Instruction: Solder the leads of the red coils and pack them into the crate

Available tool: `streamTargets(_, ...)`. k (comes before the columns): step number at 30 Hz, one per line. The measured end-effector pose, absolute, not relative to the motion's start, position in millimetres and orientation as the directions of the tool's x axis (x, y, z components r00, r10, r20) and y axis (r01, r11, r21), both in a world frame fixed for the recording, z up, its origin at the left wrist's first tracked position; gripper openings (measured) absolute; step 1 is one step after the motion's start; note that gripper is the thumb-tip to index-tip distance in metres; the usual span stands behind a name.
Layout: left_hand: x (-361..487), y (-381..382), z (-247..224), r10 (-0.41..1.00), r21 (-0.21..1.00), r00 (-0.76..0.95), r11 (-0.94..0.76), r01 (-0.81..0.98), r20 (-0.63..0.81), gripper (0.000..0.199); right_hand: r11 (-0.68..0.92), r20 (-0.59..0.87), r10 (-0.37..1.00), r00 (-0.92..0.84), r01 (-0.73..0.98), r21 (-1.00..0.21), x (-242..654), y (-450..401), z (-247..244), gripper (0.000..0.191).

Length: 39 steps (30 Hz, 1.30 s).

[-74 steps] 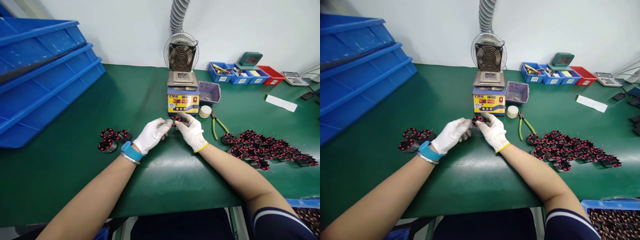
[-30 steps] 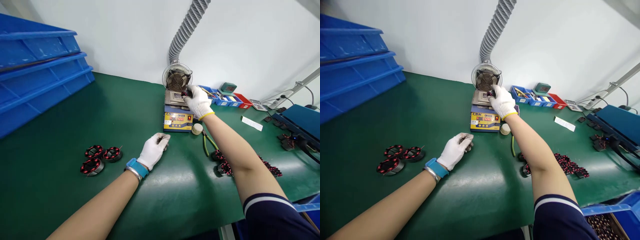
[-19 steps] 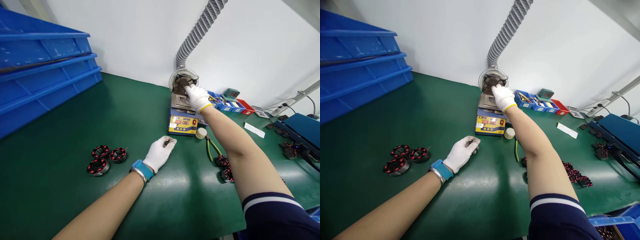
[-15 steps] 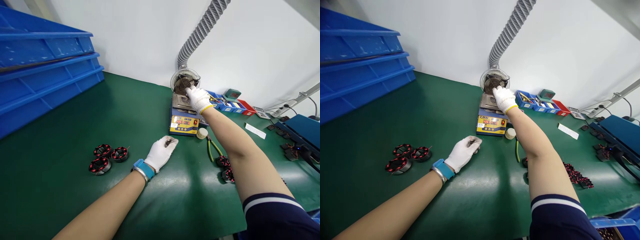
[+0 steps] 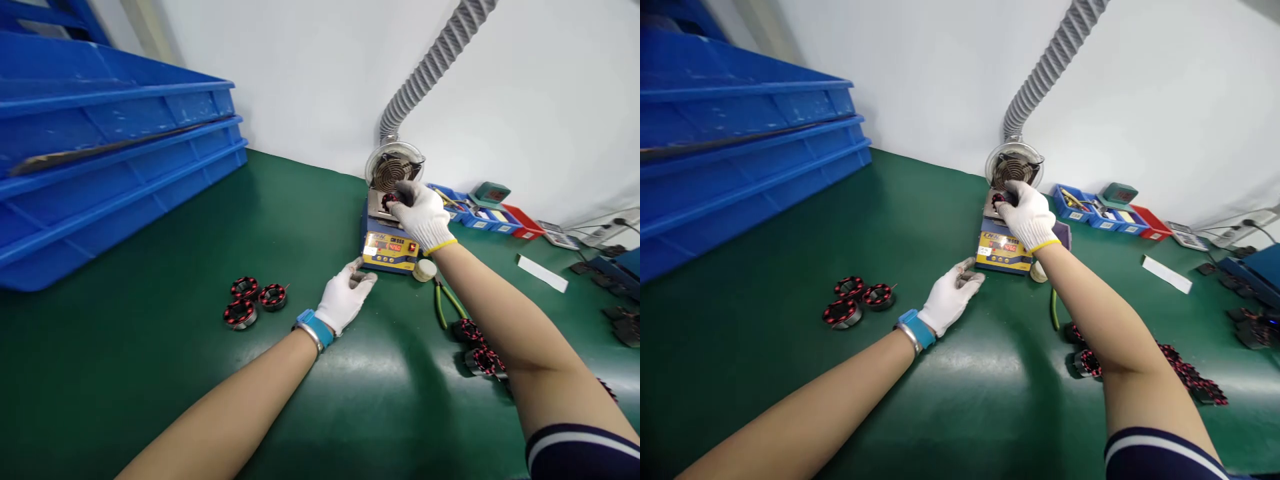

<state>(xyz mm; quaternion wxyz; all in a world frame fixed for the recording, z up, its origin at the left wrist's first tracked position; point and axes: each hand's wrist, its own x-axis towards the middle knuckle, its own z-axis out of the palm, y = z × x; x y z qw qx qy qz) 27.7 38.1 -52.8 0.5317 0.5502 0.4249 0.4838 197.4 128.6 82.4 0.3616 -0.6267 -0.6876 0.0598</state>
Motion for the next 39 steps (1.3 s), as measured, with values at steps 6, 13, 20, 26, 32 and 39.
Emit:
streamTargets(6, 25.7, 34.3, -52.3, 0.979, 0.982, 0.087, -0.187, 0.010, 0.185, 0.063, 0.171, 0.243, 0.968, 0.064, 0.542, -0.823, 144.7, 74.8, 17.1, 0.058)
streamTargets(13, 14.1, 37.0, -50.9, 0.967, 0.969, 0.061, -0.247, -0.001, 0.247, 0.062, -0.024, -0.076, 0.991, -0.107, 0.422, -0.906, 146.7, 42.0, 22.5, 0.041)
streamTargets(20, 18.3, 30.7, -43.7, 0.942, 0.973, 0.250, -0.199, -0.118, 0.223, 0.069, -0.207, -0.280, 0.946, -0.163, 0.360, -0.910, 174.8, 52.9, 28.5, 0.035)
streamTargets(26, 23.5, 33.7, -52.2, 0.955, 0.993, 0.276, -0.088, -0.081, 0.108, 0.080, 0.017, 0.176, 0.965, 0.196, 0.620, -0.784, 198.7, 102.4, 61.9, 0.045)
streamTargets(32, 25.1, 36.0, -56.7, 0.958, 0.994, 0.267, -0.099, -0.047, 0.108, 0.077, -0.061, 0.365, 0.887, 0.282, 0.856, -0.514, 230.0, 151.5, 90.4, 0.038)
streamTargets(39, 26.1, 35.8, -53.5, 0.953, 0.994, 0.283, -0.106, -0.016, 0.106, 0.069, -0.087, 0.382, 0.894, 0.233, 0.928, -0.361, 237.1, 172.1, 81.7, 0.036)
